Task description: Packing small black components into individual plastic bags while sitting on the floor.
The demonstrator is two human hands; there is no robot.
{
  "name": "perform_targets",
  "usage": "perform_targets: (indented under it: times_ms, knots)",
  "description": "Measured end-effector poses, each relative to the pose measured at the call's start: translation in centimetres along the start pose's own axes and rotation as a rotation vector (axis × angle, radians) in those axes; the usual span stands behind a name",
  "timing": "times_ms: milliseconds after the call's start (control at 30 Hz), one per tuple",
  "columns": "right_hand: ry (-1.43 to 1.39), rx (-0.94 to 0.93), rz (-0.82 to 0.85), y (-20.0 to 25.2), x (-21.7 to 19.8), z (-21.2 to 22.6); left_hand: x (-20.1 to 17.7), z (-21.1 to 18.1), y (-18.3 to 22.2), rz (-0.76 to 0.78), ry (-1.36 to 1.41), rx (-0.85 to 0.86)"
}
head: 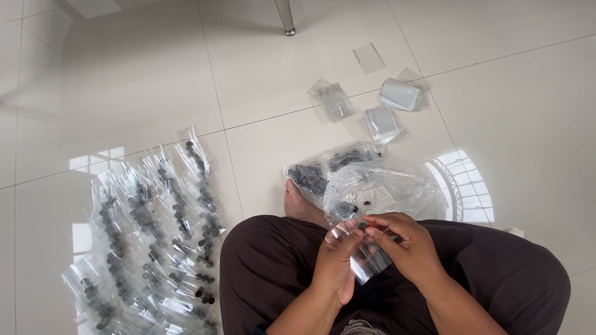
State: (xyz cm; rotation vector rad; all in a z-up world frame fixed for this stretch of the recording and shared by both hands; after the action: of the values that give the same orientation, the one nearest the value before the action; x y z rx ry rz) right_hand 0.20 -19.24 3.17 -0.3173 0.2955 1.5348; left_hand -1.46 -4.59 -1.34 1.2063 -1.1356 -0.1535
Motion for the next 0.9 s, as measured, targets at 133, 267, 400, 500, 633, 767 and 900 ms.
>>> perform_targets:
  times_ms: [133, 267, 400, 500, 633, 767, 900]
  knots:
    - [0.037, -0.002, 0.032, -0.3, 0.1, -0.4, 0.0, 0.0, -0.1, 0.054, -0.018, -0.048]
    - [-0.047, -0.025, 0.016, -0.2, 0.2, -1.2, 0.7, -0.5, 0.2, 0.070, -0.023, -0.085]
    - [-0.407, 0.142, -0.083, 0.2, -0.1, -4.1, 0.7, -1.1, 0.4, 0.051, 0.003, -0.094]
    - [-0.691, 0.354, -0.250, 0.6, -1.2, -5.1, 1.0, -2.8, 1.2, 0.073, 0.098, 0.030]
    - [-0.771, 0.278, -0.169, 1.2, -1.2, -4.9, 0.7, -5.5, 2.3, 0.088, 0.240, 0.189]
    - [-0.596, 0.163, -0.034, 1.7, 0.9, -3.7, 0.2, -6.4, 2.8, 0.047, 0.355, 0.212]
    - [-0.426, 0.052, -0.029, 2.0, 2.0, -1.8, 0.5, -6.1, 2.8, 0.038, 0.347, 0.214]
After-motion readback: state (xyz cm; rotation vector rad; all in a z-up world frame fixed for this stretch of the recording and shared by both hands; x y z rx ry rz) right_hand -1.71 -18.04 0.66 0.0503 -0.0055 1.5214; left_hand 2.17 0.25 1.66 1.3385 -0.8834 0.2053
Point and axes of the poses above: each hand's wrist, its own y-axis away from the middle knuckle, its own x-axis out of the palm, z = x × y, the point moved 5 cm from there along -y, towards the middle knuckle, and after that the axes turned 13 degrees about -x, right-handed, at the moved point
